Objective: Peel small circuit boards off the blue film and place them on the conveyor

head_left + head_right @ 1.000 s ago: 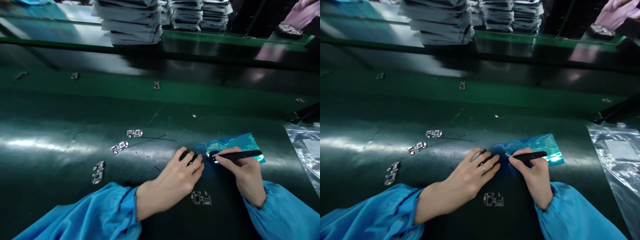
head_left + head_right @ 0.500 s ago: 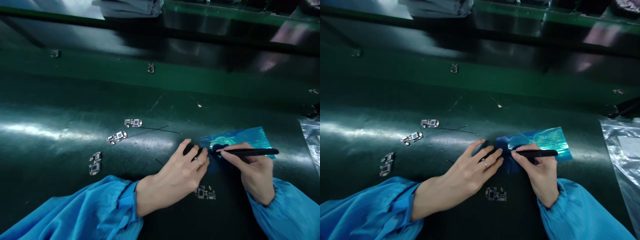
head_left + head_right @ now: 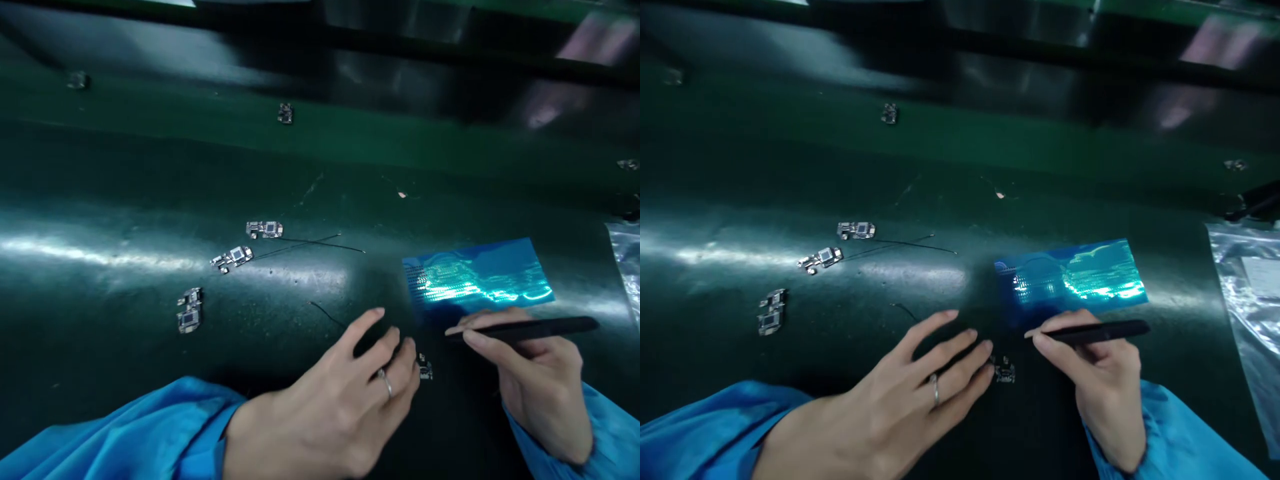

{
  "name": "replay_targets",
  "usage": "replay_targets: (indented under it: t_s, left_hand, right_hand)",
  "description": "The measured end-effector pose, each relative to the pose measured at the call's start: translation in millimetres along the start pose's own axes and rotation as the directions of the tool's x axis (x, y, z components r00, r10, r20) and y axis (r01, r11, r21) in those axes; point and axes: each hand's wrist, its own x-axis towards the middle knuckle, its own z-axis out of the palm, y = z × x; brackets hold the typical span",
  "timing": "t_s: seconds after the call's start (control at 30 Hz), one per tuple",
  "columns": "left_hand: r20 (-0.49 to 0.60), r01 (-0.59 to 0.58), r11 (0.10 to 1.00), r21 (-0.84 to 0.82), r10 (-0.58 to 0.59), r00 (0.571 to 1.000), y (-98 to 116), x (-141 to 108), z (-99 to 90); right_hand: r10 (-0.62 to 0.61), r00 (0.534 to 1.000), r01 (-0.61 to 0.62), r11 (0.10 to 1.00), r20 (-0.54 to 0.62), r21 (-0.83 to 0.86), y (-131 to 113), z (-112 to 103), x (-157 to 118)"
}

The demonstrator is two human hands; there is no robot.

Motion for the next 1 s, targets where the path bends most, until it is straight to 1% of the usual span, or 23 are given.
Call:
replay_targets:
  t_s: [0.1,0.2,0.37,0.6,0.77,0.83,1.0]
  left_hand:
    - [0.057,-0.033,0.999,0.001,0.033,0.998,11.0,-9.4,3.2]
    - [0.044,-0.021,1.0,0.021,0.02,0.999,15.0,-11.6,9.8]
    - [0.003,0.004,1.0,0.009,-0.004,1.0,15.4,-9.5,13.0]
    - [-0.002,0.005,1.0,0.013,-0.005,1.0,16.5,-9.6,12.0]
    - [0.013,0.014,1.0,-0.004,-0.014,1.0,16.3,-10.1,11.8]
    - [0.011,0.015,1.0,-0.003,-0.015,1.0,15.8,-9.7,11.6]
    - [0.013,0.013,1.0,0.004,-0.013,1.0,15.8,-9.1,11.9]
  right_hand:
    - [-0.01,0.995,0.014,0.999,0.103,-0.034,5.8,-2.7,-15.5]
    - [0.001,0.99,0.002,1.0,0.138,-0.026,7.4,-0.2,-23.1]
    - [-0.018,0.99,0.02,1.0,0.143,-0.012,4.9,7.0,-24.2]
    - [-0.064,0.986,0.071,0.997,0.153,-0.038,2.8,10.0,-25.6]
    - [-0.003,0.993,0.009,0.999,0.117,-0.049,-0.9,13.0,-26.1]
    - [0.002,0.993,0.005,0.998,0.114,-0.061,-1.4,13.4,-25.9]
    - [-0.063,0.988,0.076,0.993,0.141,-0.09,0.7,12.2,-24.8]
